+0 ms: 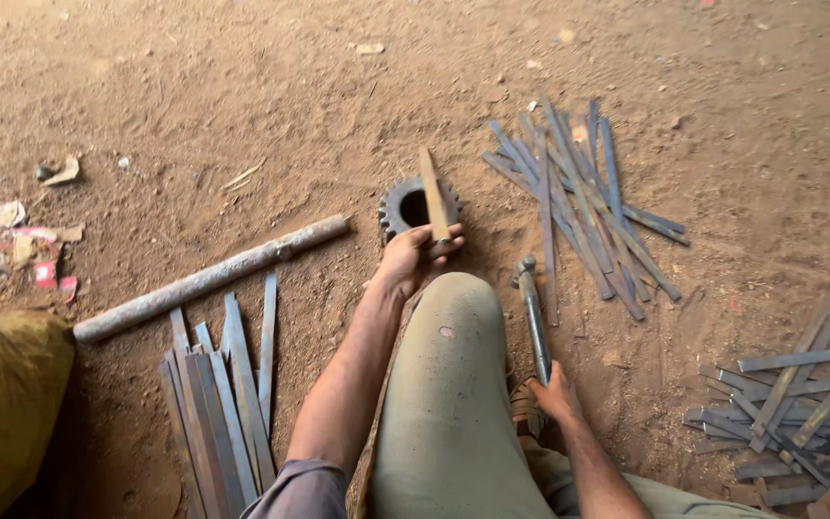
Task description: The person sits on the ground and repeatedly hammers metal rods placed on a gear-shaped object. The person uses a hammer to strike the rods, adjusting their position between strikes.
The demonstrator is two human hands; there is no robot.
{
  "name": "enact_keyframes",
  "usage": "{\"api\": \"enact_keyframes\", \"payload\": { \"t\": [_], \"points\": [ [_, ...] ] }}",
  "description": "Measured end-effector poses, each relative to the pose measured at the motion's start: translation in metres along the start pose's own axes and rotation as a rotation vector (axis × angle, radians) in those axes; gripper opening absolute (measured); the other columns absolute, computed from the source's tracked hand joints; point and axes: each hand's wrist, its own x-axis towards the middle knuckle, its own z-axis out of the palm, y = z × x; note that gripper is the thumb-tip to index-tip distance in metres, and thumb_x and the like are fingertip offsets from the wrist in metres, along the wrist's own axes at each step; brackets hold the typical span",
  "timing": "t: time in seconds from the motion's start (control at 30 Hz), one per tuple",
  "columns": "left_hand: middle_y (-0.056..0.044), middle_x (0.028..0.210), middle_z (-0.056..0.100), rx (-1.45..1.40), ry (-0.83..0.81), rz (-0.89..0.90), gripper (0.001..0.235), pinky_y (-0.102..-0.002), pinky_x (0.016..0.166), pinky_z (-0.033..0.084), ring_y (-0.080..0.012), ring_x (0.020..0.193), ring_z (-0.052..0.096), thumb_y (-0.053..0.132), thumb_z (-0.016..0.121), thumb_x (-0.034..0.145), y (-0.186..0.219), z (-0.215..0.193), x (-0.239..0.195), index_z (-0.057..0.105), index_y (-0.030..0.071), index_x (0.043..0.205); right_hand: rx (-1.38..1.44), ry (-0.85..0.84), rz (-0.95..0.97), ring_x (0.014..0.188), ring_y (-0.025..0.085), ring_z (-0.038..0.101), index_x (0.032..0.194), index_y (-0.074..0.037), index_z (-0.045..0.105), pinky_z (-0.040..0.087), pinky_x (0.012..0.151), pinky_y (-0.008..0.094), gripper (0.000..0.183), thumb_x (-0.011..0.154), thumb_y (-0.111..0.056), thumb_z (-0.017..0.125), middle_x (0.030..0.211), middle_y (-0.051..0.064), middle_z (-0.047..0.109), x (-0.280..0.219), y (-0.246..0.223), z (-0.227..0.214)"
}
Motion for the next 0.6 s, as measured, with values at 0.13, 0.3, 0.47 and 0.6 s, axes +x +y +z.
{"api": "enact_keyframes", "payload": {
  "t": [0.13, 0.3, 0.47, 0.6],
  "points": [
    [-0.007, 0.115, 0.075, -0.165, -0.042, 0.024, 0.033, -0.026, 0.069, 0.057, -0.0165, 0.1, 0.075, 0.027, 0.049, 0.107, -0.008, 0.001, 0.014, 0.063, 0.003, 0.124, -0.007, 0.032, -0.042, 0.061, 0.026, 0.074, 0.129, -0.005, 0.048, 0.062, 0.059, 0.04, 0.056, 0.087, -0.029, 0.074, 0.092, 0.018, 0.074, -0.003, 0.003, 0.005],
    [-0.005, 0.1, 0.07, -0.242, -0.08, 0.049, 0.032, -0.028, 0.072, 0.06, -0.015, 0.086, 0.068, 0.033, 0.066, 0.106, -0.013, -0.002, 0.039, 0.065, 0.002, 0.115, 0.013, 0.003, 0.007, 0.062, 0.027, 0.074, 0.127, -0.008, 0.048, 0.062, 0.059, 0.041, 0.053, 0.087, -0.031, 0.073, 0.091, 0.017, 0.074, -0.002, 0.004, 0.008],
    [-0.006, 0.095, 0.07, -0.106, 0.025, 0.044, 0.03, -0.03, 0.067, 0.06, -0.0158, 0.079, 0.068, 0.031, 0.07, 0.097, -0.007, 0.0, 0.049, 0.065, 0.005, 0.11, -0.02, 0.024, 0.02, 0.064, 0.027, 0.075, 0.117, -0.005, 0.051, 0.062, 0.064, 0.042, 0.053, 0.083, -0.037, 0.077, 0.094, 0.017, 0.076, -0.005, 0.01, 0.008],
    [-0.009, 0.096, 0.07, -0.091, 0.015, 0.058, 0.031, -0.03, 0.068, 0.06, -0.0173, 0.079, 0.071, 0.028, 0.072, 0.096, 0.005, 0.003, 0.053, 0.064, 0.002, 0.11, -0.081, 0.021, 0.087, 0.066, 0.03, 0.076, 0.118, -0.005, 0.052, 0.061, 0.068, 0.045, 0.059, 0.083, -0.045, 0.078, 0.095, 0.021, 0.076, 0.001, 0.008, 0.009]
  ]
}}
